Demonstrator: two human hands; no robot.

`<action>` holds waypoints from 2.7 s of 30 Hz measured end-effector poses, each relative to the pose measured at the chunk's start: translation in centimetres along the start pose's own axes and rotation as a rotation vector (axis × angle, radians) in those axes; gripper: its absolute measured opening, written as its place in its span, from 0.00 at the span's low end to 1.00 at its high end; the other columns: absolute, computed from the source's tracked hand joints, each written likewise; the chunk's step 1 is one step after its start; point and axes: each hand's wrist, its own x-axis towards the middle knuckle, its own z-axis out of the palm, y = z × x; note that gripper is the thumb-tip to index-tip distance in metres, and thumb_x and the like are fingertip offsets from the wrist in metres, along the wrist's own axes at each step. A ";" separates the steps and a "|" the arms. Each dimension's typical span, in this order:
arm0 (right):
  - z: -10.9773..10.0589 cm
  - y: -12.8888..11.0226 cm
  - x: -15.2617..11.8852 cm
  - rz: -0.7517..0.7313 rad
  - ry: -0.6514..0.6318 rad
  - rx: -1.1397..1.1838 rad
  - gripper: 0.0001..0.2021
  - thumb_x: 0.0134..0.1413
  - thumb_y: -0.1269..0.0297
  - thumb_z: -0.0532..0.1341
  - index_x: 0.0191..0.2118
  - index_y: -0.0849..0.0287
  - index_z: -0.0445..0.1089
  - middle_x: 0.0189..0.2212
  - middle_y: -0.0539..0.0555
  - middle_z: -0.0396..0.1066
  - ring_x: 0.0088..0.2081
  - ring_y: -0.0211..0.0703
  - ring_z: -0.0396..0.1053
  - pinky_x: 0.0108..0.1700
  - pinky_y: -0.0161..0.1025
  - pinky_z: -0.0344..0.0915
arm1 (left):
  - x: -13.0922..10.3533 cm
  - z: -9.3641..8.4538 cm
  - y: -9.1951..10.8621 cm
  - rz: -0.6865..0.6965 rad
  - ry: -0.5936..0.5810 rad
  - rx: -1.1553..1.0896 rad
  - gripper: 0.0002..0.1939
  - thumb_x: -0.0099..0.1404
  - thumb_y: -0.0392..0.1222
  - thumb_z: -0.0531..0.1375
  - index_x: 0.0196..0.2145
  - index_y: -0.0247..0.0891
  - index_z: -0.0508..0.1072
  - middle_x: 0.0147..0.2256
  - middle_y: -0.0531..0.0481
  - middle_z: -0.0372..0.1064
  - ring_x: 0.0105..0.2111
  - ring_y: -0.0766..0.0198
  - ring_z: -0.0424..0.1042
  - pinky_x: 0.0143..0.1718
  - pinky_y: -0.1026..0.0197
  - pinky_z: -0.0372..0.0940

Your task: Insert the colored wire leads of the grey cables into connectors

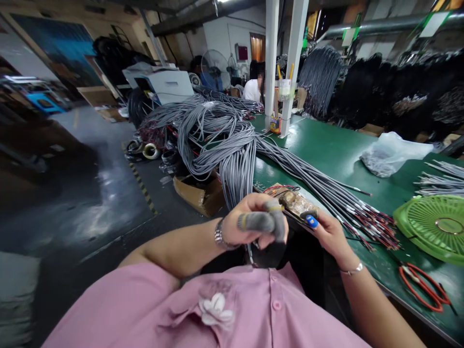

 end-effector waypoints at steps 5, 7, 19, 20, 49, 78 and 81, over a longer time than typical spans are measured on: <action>-3.3 2.8 2.2 0.158 -0.049 -0.083 0.16 0.54 0.50 0.61 0.32 0.58 0.76 0.25 0.51 0.73 0.29 0.44 0.66 0.33 0.39 0.64 | 7.4 -5.1 -3.8 -0.092 0.070 0.514 0.16 0.56 0.53 0.63 0.33 0.36 0.73 0.21 0.51 0.68 0.19 0.66 0.66 0.24 0.62 0.62; -3.3 3.8 2.4 0.167 -0.080 -0.097 0.15 0.52 0.50 0.62 0.33 0.57 0.77 0.27 0.51 0.74 0.30 0.44 0.67 0.33 0.38 0.65 | 10.4 -7.9 -6.0 -0.055 0.048 0.862 0.12 0.59 0.48 0.61 0.36 0.36 0.74 0.29 0.48 0.73 0.28 0.62 0.71 0.33 0.60 0.66; -3.2 4.6 2.8 0.161 -0.079 -0.117 0.17 0.55 0.48 0.59 0.35 0.56 0.77 0.28 0.53 0.75 0.32 0.48 0.70 0.35 0.40 0.66 | 24.6 -20.7 -9.5 -0.060 0.126 1.862 0.36 0.54 0.39 0.61 0.60 0.31 0.59 0.64 0.35 0.52 0.63 0.47 0.50 0.60 0.48 0.47; -3.2 4.7 2.9 0.164 -0.081 -0.115 0.18 0.55 0.47 0.59 0.34 0.56 0.77 0.28 0.53 0.75 0.32 0.48 0.70 0.35 0.40 0.66 | 25.3 -21.2 -9.6 -0.071 0.102 1.867 0.37 0.53 0.39 0.61 0.60 0.32 0.59 0.64 0.35 0.52 0.63 0.47 0.50 0.61 0.48 0.46; -3.5 5.6 3.5 0.255 0.031 -0.139 0.19 0.59 0.49 0.56 0.26 0.58 0.69 0.21 0.49 0.67 0.26 0.40 0.63 0.30 0.37 0.61 | 27.8 -17.7 -11.3 -0.071 -0.309 2.043 0.24 0.53 0.46 0.60 0.47 0.35 0.67 0.39 0.38 0.75 0.40 0.48 0.74 0.45 0.51 0.59; -4.7 4.0 3.3 -0.204 0.490 -0.490 0.13 0.58 0.68 0.56 0.47 0.56 0.71 0.41 0.56 0.73 0.43 0.48 0.69 0.48 0.48 0.66 | 22.0 -10.3 -9.3 0.246 -0.656 1.997 0.35 0.51 0.43 0.61 0.57 0.35 0.62 0.43 0.36 0.72 0.37 0.50 0.73 0.35 0.54 0.63; -4.7 3.6 3.3 -0.221 0.553 -0.524 0.12 0.59 0.67 0.56 0.47 0.57 0.72 0.41 0.57 0.74 0.44 0.49 0.70 0.49 0.48 0.66 | 22.0 -10.9 -8.6 0.248 -0.597 1.986 0.29 0.53 0.42 0.60 0.54 0.38 0.66 0.41 0.40 0.72 0.35 0.52 0.73 0.34 0.55 0.63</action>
